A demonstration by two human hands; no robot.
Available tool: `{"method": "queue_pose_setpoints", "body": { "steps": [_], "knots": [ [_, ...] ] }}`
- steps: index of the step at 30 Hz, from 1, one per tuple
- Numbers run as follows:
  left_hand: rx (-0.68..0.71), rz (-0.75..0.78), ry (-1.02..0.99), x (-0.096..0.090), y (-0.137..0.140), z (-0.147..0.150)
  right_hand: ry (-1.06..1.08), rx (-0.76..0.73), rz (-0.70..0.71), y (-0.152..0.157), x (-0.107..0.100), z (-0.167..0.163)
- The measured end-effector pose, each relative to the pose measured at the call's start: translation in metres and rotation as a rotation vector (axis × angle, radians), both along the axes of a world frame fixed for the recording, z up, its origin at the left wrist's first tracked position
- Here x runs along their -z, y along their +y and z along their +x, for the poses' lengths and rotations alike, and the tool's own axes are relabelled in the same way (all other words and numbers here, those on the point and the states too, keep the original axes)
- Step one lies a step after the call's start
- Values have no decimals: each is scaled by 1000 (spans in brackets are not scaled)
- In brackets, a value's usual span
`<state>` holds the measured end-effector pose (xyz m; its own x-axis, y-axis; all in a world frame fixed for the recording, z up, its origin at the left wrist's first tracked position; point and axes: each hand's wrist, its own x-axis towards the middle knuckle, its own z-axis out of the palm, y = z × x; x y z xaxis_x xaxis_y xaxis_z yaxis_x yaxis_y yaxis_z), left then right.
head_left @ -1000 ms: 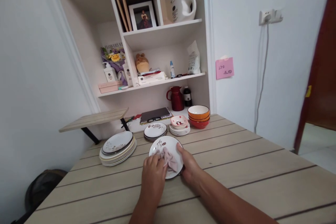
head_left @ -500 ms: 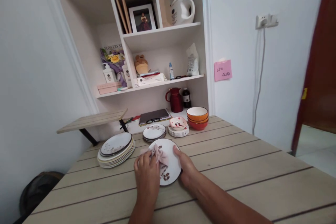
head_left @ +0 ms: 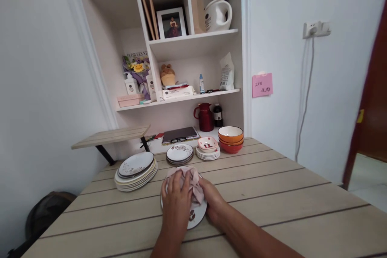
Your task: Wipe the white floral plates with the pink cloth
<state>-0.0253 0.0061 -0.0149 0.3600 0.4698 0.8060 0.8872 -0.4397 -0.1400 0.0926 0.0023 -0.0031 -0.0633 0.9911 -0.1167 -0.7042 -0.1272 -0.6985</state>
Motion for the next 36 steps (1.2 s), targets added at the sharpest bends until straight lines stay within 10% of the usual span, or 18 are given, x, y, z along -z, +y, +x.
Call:
{"method": "queue_pose_setpoints", "body": {
  "steps": [6, 18, 28, 36],
  "knots": [
    [-134, 5, -96, -8, 1, -8, 71, 8, -143, -3, -5, 6],
    [233, 40, 98, 1, -5, 0, 153, -84, -127, 2, -4, 14],
    [-121, 46, -78, -6, 3, -9, 107, -30, -144, -2, -5, 3],
    [176, 101, -41, -3, -5, -4, 175, -34, -170, 5, -6, 22]
  ]
}}
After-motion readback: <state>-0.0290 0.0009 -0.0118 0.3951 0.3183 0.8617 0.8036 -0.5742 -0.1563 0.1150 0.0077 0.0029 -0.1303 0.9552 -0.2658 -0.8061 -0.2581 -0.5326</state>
